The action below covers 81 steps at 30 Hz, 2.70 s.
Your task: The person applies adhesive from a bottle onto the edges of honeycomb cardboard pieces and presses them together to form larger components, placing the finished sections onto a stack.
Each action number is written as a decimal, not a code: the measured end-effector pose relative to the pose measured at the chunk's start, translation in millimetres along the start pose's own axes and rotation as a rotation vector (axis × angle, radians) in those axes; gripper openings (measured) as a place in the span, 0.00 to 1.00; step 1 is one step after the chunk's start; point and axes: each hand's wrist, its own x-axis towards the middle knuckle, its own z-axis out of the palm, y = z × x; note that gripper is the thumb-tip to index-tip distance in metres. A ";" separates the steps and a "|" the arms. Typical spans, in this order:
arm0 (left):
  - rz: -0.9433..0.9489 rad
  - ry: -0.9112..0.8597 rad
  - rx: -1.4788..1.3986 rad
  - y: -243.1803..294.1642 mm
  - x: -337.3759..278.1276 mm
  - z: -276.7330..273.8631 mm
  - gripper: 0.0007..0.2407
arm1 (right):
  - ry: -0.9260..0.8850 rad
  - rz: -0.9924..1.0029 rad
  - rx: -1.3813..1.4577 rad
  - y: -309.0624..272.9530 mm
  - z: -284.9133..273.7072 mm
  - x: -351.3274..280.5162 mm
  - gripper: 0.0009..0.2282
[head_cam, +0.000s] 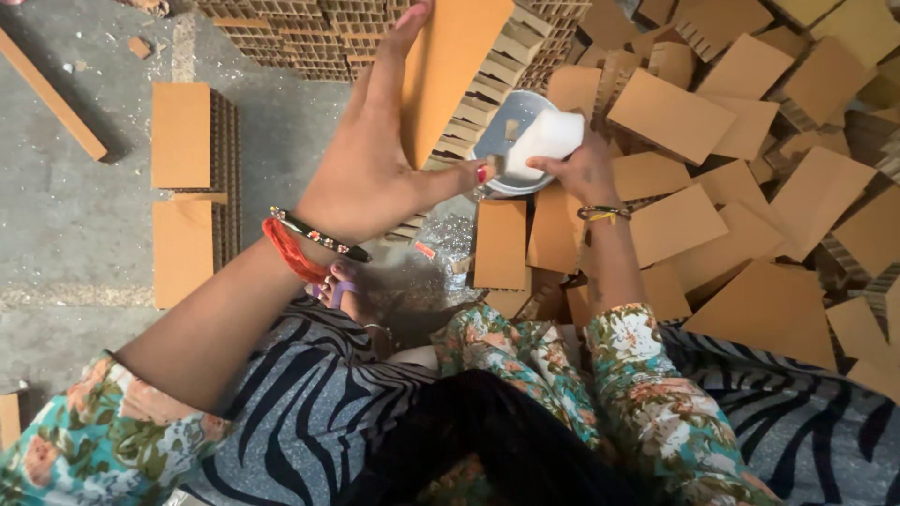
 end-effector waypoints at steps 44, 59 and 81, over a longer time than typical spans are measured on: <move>-0.331 -0.062 -0.749 -45.3 27.4 42.2 0.31 | 0.051 0.170 1.604 -47.9 -32.2 -9.5 0.28; -0.639 -0.374 -0.976 -30.9 2.4 68.8 0.31 | 0.681 -0.131 0.995 -115.0 16.7 -33.8 0.26; -0.745 -0.239 -0.972 -42.5 23.2 21.7 0.26 | -0.131 -0.887 0.482 -142.7 3.4 -68.1 0.06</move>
